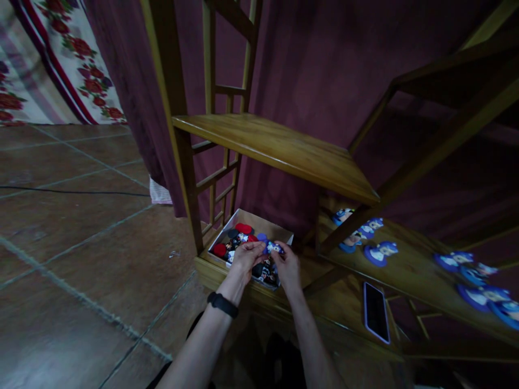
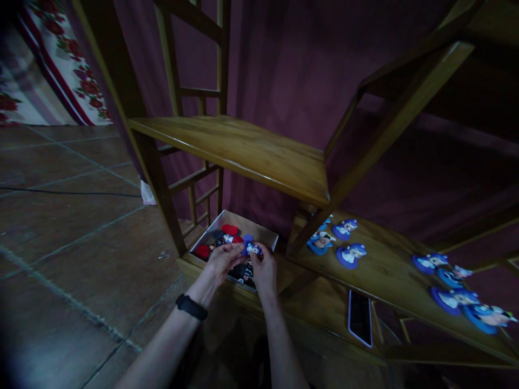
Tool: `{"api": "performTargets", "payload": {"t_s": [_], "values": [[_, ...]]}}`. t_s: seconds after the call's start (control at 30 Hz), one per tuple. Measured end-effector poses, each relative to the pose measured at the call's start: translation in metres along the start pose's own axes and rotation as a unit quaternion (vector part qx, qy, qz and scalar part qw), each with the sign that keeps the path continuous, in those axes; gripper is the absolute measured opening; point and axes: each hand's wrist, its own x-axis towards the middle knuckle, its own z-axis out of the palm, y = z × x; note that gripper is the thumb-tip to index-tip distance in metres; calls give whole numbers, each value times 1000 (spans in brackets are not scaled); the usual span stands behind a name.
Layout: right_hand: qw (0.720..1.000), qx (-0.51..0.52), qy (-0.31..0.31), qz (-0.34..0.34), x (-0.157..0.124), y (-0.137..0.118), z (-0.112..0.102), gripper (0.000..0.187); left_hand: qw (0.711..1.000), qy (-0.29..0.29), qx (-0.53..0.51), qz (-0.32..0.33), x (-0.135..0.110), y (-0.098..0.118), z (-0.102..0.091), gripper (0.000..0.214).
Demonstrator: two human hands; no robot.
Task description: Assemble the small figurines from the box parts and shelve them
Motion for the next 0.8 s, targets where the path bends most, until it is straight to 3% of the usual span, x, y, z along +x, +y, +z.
{"api": "performTargets", "payload": {"t_s": [0.37, 0.57, 0.8], "values": [[991, -88, -16, -98, -3, -6, -8, 29, 999, 1, 31, 10, 2, -4, -5, 22], [992, -76, -44, -87, -3, -7, -13, 28, 999, 4, 54, 6, 3, -4, -6, 27], [991, -88, -35, -93, -2, -4, -13, 27, 996, 2, 81, 29, 2, -5, -6, 29]]}}
